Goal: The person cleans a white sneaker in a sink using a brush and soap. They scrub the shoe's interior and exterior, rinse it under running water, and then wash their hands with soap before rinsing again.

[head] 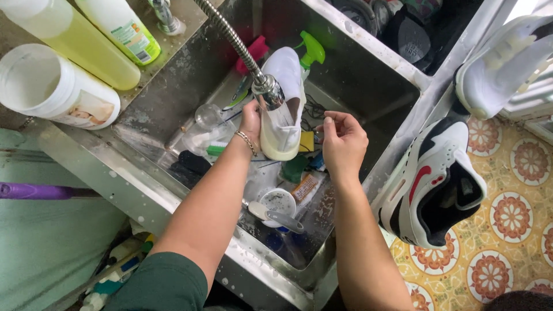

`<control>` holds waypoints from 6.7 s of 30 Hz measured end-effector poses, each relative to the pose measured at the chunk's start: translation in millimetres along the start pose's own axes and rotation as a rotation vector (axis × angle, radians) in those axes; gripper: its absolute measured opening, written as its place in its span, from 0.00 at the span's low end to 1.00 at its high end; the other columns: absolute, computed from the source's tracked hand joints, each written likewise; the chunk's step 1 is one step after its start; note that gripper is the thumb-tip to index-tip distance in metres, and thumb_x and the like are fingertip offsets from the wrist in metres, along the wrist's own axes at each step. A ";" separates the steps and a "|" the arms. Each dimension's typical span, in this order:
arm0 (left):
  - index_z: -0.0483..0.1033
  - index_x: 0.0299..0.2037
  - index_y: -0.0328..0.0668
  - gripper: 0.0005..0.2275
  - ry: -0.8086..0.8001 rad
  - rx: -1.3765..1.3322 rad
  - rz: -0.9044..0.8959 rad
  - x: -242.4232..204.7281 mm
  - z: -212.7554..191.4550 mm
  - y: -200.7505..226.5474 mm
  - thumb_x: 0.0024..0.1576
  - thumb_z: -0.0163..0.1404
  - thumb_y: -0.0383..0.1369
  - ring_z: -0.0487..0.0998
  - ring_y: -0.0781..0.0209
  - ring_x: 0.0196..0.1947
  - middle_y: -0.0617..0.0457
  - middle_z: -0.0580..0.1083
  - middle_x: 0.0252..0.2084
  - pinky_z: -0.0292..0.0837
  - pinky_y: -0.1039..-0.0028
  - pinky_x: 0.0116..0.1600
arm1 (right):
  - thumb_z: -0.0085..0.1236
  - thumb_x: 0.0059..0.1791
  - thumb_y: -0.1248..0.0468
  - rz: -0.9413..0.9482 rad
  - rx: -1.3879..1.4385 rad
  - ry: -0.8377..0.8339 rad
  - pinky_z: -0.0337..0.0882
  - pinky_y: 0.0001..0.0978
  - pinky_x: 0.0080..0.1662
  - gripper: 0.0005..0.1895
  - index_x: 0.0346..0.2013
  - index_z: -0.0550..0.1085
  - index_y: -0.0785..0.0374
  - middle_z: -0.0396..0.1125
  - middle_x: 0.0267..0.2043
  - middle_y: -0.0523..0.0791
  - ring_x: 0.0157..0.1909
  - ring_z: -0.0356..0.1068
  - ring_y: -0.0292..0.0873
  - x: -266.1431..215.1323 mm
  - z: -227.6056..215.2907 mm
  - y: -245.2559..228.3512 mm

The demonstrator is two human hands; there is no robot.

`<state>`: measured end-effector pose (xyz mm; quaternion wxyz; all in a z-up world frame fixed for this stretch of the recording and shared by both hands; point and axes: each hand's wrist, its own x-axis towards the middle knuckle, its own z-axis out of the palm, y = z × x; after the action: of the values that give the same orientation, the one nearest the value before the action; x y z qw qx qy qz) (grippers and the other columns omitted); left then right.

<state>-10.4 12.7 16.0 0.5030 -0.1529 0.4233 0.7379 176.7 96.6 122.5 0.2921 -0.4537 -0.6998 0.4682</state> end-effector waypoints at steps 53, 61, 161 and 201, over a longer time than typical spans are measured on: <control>0.73 0.91 0.62 0.44 0.374 1.261 1.349 -142.5 -115.6 62.7 0.67 0.61 0.69 0.90 0.40 0.58 0.47 0.84 0.56 0.86 0.50 0.65 | 0.59 0.62 0.65 -0.244 -0.742 -0.861 0.91 0.59 0.52 0.31 0.82 0.79 0.51 0.78 0.59 0.56 0.53 0.88 0.66 -181.0 -61.2 -1.7; 0.86 0.80 0.48 0.45 0.588 1.307 2.088 -156.6 -108.4 85.4 0.71 0.43 0.76 0.87 0.44 0.51 0.43 0.80 0.54 0.82 0.55 0.63 | 0.65 0.60 0.61 -0.247 -0.560 -0.496 0.88 0.62 0.57 0.31 0.79 0.84 0.37 0.76 0.60 0.48 0.59 0.85 0.67 -201.3 -104.2 -10.2; 0.93 0.54 0.37 0.27 -0.526 0.333 0.253 -230.8 -50.9 -35.5 0.77 0.55 0.57 0.92 0.61 0.43 0.48 0.90 0.45 0.92 0.65 0.57 | 0.72 0.53 0.59 -1.225 -0.659 -0.647 0.79 0.48 0.43 0.06 0.32 0.82 0.46 0.74 0.34 0.38 0.38 0.79 0.51 -156.5 -106.5 -80.5; 0.90 0.57 0.34 0.26 -0.451 0.322 0.257 -227.0 -50.7 -39.4 0.75 0.58 0.55 0.95 0.55 0.46 0.40 0.91 0.47 0.93 0.67 0.55 | 0.71 0.56 0.56 -1.259 -0.712 -0.692 0.76 0.47 0.54 0.06 0.40 0.90 0.35 0.78 0.35 0.35 0.42 0.79 0.45 -95.7 -106.1 -60.9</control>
<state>115.3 -160.5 115.2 0.5045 0.1515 0.4283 0.7342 283.1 41.9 221.5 0.1056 0.1314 -0.9826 0.0782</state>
